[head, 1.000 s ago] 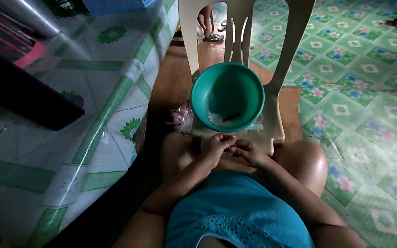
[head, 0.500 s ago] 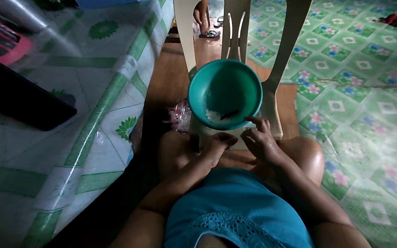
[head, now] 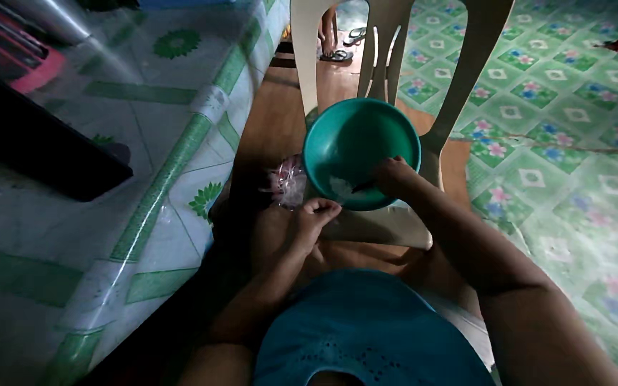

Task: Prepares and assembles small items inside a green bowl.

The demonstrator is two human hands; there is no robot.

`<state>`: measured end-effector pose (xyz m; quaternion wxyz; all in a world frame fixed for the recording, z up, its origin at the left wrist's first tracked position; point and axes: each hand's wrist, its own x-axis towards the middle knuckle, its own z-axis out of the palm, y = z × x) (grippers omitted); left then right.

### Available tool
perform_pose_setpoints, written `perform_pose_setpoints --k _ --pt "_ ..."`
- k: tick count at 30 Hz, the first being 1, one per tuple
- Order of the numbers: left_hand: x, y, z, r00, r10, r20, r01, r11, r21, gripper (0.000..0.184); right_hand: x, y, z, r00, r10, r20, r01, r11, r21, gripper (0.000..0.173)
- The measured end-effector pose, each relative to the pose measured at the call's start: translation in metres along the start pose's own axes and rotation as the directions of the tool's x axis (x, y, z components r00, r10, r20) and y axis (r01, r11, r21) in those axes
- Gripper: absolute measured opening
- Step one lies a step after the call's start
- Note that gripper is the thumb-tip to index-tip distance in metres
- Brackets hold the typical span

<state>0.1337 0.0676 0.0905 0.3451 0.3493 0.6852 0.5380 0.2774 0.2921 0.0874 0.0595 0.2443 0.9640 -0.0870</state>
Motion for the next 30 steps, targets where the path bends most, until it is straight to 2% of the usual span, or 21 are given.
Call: perform_pose_setpoints --k 2,5,9,12,14,16,18,19,21,23,26,28,30 --pt "0.002 0.006 -0.013 0.998 0.003 -0.065 -0.002 1.0 0.014 0.011 0.02 0.002 0.007 0.987 0.008 0.16 0.017 0.988 -0.152 0.02" --pt "0.008 0.001 -0.029 0.989 0.024 -0.144 -0.022 1.0 0.014 0.01 0.034 -0.002 0.007 0.964 0.009 0.267 0.053 0.973 -0.225 0.02" --pt "0.018 -0.005 -0.038 0.98 -0.049 -0.192 0.039 0.998 -0.056 0.009 0.04 0.005 0.015 0.961 -0.082 0.265 0.153 0.953 -0.26 0.015" --pt "0.027 -0.009 -0.04 0.975 -0.066 -0.214 0.043 0.993 -0.108 0.01 0.036 0.004 -0.007 0.965 -0.063 0.256 0.132 0.956 -0.263 0.017" --pt "0.036 -0.013 -0.038 0.97 -0.058 -0.236 0.019 0.987 -0.163 0.011 0.019 0.004 -0.033 0.992 -0.005 0.129 0.023 0.991 -0.133 0.017" --pt "0.05 -0.016 -0.034 0.962 -0.047 -0.27 -0.016 0.974 -0.226 0.016 -0.002 0.019 -0.042 0.985 0.021 -0.171 -0.01 0.998 0.064 0.012" --pt "0.066 -0.019 -0.026 0.948 -0.044 -0.314 -0.057 0.95 -0.306 0.019 -0.019 0.035 -0.033 0.896 0.138 -0.422 -0.024 0.964 0.266 0.017" --pt "0.074 -0.02 -0.02 0.942 -0.045 -0.331 -0.077 0.936 -0.345 0.019 -0.025 0.039 -0.025 0.842 0.26 -0.473 -0.058 0.915 0.4 0.021" --pt "0.092 -0.016 -0.007 0.928 -0.055 -0.369 -0.098 0.918 -0.385 0.022 -0.03 0.04 -0.014 0.768 0.505 -0.393 -0.145 0.736 0.661 0.027" --pt "0.111 -0.012 0.006 0.902 -0.054 -0.428 -0.141 0.901 -0.41 0.021 -0.032 0.036 -0.001 0.727 0.587 -0.355 -0.102 0.604 0.79 0.028" --pt "0.119 -0.004 0.016 0.877 0.086 -0.473 -0.257 0.915 -0.311 0.017 -0.036 0.03 0.016 0.698 0.581 -0.418 0.018 0.57 0.822 0.024" --pt "0.096 0.013 0.013 0.867 0.206 -0.453 -0.297 0.945 -0.139 0.02 -0.048 0.022 0.016 0.695 0.561 -0.45 0.051 0.586 0.809 0.022" --pt "0.076 0.026 0.011 0.823 0.338 -0.456 -0.378 0.926 0.004 0.016 -0.06 0.012 0.015 0.708 0.53 -0.466 0.051 0.62 0.783 0.02"
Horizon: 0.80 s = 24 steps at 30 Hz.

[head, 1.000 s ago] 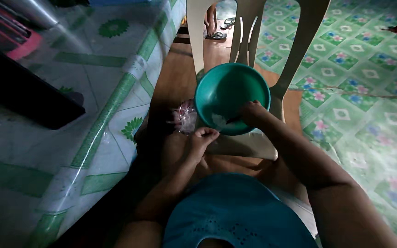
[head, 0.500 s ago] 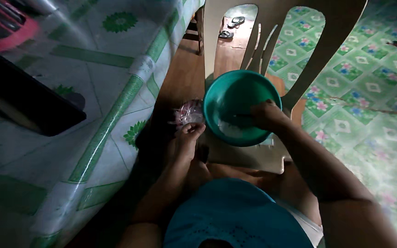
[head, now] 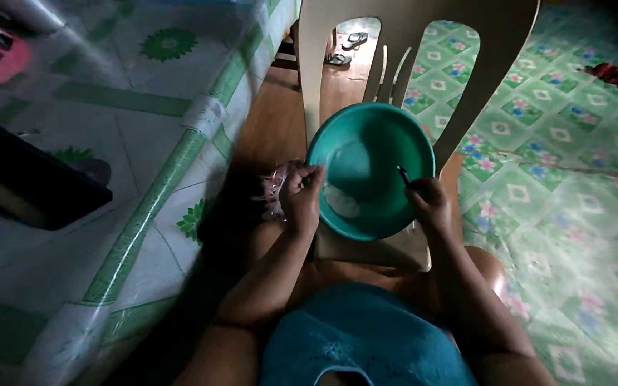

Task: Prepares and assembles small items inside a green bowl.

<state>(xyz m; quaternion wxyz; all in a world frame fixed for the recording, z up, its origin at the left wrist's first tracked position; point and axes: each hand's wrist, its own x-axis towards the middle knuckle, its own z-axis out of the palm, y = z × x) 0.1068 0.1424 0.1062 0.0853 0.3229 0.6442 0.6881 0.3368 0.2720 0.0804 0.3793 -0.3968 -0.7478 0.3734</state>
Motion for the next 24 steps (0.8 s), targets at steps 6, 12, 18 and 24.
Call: perform_pose_setpoints --k 6,12,18,24 --pt "-0.007 0.01 0.004 0.959 0.284 -0.021 -0.284 0.959 0.023 0.008 -0.011 -0.003 0.009 0.998 0.045 0.053 -0.04 0.995 -0.087 0.017" --pt "0.001 0.015 0.005 0.976 0.216 0.024 -0.217 0.973 0.074 0.015 -0.024 -0.005 0.006 0.996 0.061 0.066 -0.055 0.994 -0.089 0.017" --pt "0.01 -0.012 0.012 1.0 -0.014 -0.006 0.014 0.999 -0.046 0.014 -0.017 0.003 0.003 0.976 0.146 0.163 -0.124 0.982 -0.14 0.021" --pt "0.013 -0.017 0.013 0.999 -0.05 -0.022 0.048 0.996 -0.072 0.013 -0.008 0.007 0.007 0.957 0.115 0.265 -0.015 0.936 -0.351 0.026"
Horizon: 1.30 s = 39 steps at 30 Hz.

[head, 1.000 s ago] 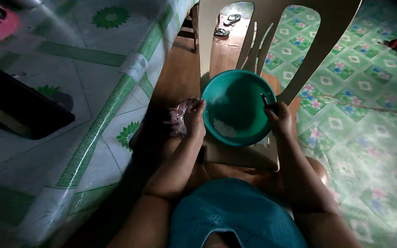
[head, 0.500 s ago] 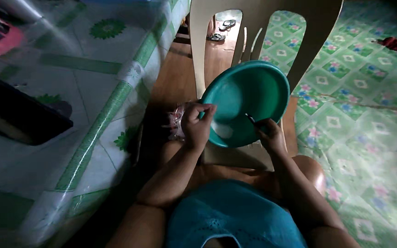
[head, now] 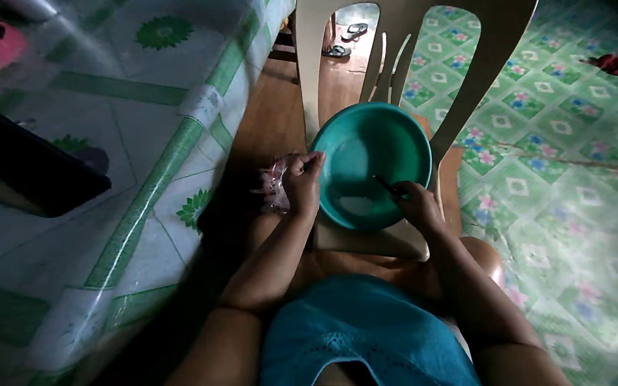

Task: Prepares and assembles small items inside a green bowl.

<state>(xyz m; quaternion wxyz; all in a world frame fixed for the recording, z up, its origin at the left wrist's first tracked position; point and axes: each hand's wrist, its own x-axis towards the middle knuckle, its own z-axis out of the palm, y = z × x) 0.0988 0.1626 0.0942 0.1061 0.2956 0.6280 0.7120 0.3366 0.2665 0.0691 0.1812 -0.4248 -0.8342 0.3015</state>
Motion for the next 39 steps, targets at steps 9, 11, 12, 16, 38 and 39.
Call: perform_pose_setpoints --k 9,11,12,16,38,39 --pt "0.011 0.0 0.013 0.999 0.04 0.036 -0.044 0.992 0.114 0.019 0.039 -0.011 -0.006 0.929 -0.103 0.355 0.297 0.781 -0.55 0.018" --pt "0.011 0.001 0.015 0.998 0.056 0.036 -0.06 0.99 0.128 0.019 0.047 -0.012 -0.007 0.906 -0.061 0.418 0.318 0.75 -0.58 0.02" --pt "0.012 0.001 0.015 0.997 0.063 0.036 -0.068 0.989 0.134 0.018 0.049 -0.012 -0.008 0.896 -0.058 0.441 0.338 0.733 -0.59 0.021" --pt "0.015 -0.006 0.014 0.992 0.109 0.059 -0.117 0.979 0.167 0.018 0.06 0.002 -0.007 0.864 -0.247 0.439 0.487 0.63 -0.605 0.016" --pt "0.026 -0.003 0.01 0.985 0.136 0.105 -0.16 0.951 0.265 0.023 0.054 -0.038 0.059 0.88 -0.132 0.457 0.184 0.98 -0.071 0.018" --pt "0.031 -0.008 0.008 0.989 0.104 0.103 -0.128 0.955 0.266 0.023 0.057 -0.04 0.06 0.885 -0.158 0.437 0.186 0.982 -0.021 0.018"
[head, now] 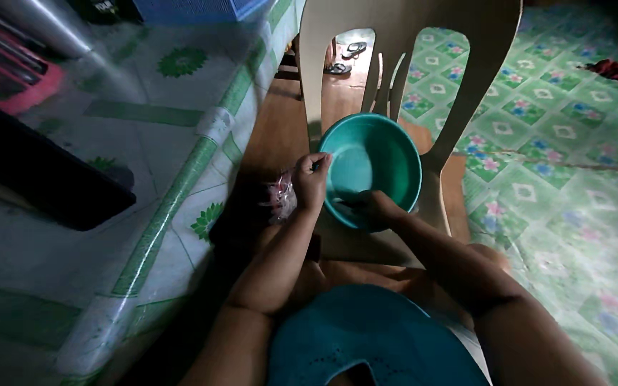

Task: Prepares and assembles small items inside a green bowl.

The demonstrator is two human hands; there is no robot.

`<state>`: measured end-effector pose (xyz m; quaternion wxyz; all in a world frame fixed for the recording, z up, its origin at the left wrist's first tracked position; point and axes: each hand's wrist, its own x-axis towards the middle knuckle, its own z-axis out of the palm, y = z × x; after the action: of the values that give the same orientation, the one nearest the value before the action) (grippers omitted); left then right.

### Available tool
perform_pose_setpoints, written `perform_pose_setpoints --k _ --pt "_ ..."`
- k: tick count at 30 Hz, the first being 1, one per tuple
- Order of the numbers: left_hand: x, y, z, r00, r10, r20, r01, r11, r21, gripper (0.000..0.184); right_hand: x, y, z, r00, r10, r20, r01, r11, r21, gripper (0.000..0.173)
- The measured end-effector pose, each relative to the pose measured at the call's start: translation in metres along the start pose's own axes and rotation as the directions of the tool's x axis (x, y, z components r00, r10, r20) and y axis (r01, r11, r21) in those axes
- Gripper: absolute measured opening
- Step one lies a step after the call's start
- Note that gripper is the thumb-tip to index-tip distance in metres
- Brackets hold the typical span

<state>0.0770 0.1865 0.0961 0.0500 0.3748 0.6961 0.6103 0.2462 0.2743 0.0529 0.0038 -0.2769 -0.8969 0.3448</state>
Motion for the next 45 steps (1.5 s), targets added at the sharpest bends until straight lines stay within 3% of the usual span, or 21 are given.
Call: perform_pose_setpoints --k 3,6,10,16,20,24,28,31,36,40,45 --pt "0.012 -0.006 -0.003 0.992 -0.11 0.053 0.109 0.994 0.012 0.023 0.005 -0.001 -0.011 0.998 -0.039 -0.058 0.042 0.998 0.049 0.019" --pt "0.025 0.004 0.0 0.993 -0.089 0.08 0.081 0.991 0.106 0.022 0.0 0.0 -0.03 0.994 -0.041 -0.106 0.045 0.998 0.04 0.017" --pt "0.059 0.051 0.015 0.982 0.144 0.119 -0.157 0.981 0.112 0.021 -0.017 -0.009 -0.072 0.998 0.036 -0.058 -0.038 0.999 -0.033 0.023" --pt "0.102 0.125 0.052 0.895 0.445 0.027 -0.436 0.888 -0.148 0.018 -0.037 -0.002 -0.112 0.997 0.021 -0.07 -0.031 0.989 -0.143 0.027" --pt "0.102 0.109 0.071 0.922 0.317 0.224 -0.282 0.943 -0.174 0.022 -0.044 0.011 -0.116 0.996 -0.024 -0.089 0.009 0.986 -0.168 0.026" --pt "0.071 0.052 0.071 0.867 0.093 0.49 -0.148 0.986 0.076 0.024 -0.054 0.007 -0.115 0.997 0.041 -0.063 -0.049 0.991 -0.123 0.023" --pt "0.048 0.023 0.051 0.806 -0.06 0.59 -0.123 0.956 0.266 0.025 -0.049 0.015 -0.109 0.993 -0.01 -0.115 -0.004 0.992 -0.124 0.015" --pt "0.045 0.013 0.041 0.779 -0.072 0.622 -0.156 0.94 0.304 0.025 -0.038 0.028 -0.107 0.969 -0.136 -0.207 0.099 0.979 -0.18 0.009" --pt "0.04 0.013 0.031 0.754 -0.028 0.656 -0.262 0.904 0.339 0.02 -0.034 0.016 -0.123 0.973 -0.119 -0.196 0.075 0.973 -0.219 0.012" --pt "0.039 0.017 0.029 0.754 -0.036 0.656 -0.261 0.9 0.35 0.018 -0.03 0.015 -0.126 0.985 -0.052 -0.164 0.016 0.976 -0.216 0.014" --pt "0.034 0.025 0.025 0.734 0.06 0.677 -0.376 0.865 0.332 0.014 -0.024 0.022 -0.123 0.986 -0.107 -0.13 0.068 0.961 -0.27 0.013"
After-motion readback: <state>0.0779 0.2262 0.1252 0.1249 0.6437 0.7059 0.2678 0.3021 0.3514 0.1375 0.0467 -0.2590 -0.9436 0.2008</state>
